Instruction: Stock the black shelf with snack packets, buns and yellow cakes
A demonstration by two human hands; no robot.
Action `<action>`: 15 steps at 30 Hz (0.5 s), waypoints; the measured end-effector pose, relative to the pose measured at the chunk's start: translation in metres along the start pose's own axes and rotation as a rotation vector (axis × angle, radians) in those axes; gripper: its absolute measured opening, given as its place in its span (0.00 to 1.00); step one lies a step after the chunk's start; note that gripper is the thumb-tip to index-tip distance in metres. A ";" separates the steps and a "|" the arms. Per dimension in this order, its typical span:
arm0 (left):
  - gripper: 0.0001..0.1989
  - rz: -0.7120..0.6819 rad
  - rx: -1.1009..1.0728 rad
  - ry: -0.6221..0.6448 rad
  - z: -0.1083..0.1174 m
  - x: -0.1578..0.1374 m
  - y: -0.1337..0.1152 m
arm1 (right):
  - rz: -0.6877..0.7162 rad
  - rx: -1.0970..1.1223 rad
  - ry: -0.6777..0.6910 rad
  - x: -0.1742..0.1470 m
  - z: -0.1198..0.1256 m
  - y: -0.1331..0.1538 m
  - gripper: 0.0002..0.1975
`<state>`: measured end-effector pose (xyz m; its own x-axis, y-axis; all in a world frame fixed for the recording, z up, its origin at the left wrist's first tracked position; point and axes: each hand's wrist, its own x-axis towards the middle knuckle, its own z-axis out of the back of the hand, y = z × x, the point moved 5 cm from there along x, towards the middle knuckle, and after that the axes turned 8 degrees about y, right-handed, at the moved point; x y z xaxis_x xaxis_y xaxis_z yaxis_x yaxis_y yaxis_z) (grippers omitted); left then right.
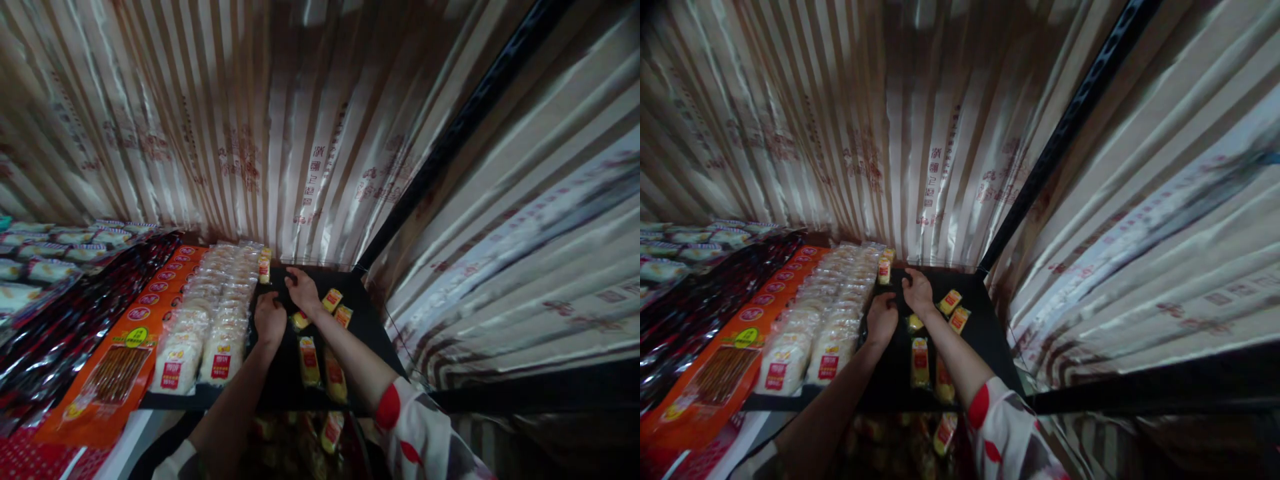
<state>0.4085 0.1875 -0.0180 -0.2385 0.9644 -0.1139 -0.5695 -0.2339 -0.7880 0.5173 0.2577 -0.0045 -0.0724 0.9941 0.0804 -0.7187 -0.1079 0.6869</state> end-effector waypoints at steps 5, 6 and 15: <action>0.18 -0.020 0.126 0.131 -0.005 -0.030 -0.003 | 0.008 -0.089 0.050 -0.053 0.036 -0.018 0.13; 0.17 -0.019 0.149 0.165 -0.007 -0.035 -0.003 | -0.003 -0.126 0.079 -0.064 0.038 -0.020 0.13; 0.14 0.005 0.206 0.263 -0.025 -0.048 -0.008 | -0.039 -0.298 0.109 -0.100 0.030 -0.021 0.13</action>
<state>0.4442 0.1457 -0.0210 -0.0459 0.9556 -0.2910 -0.7221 -0.2330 -0.6513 0.5607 0.1606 -0.0053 -0.1025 0.9943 -0.0307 -0.8921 -0.0782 0.4450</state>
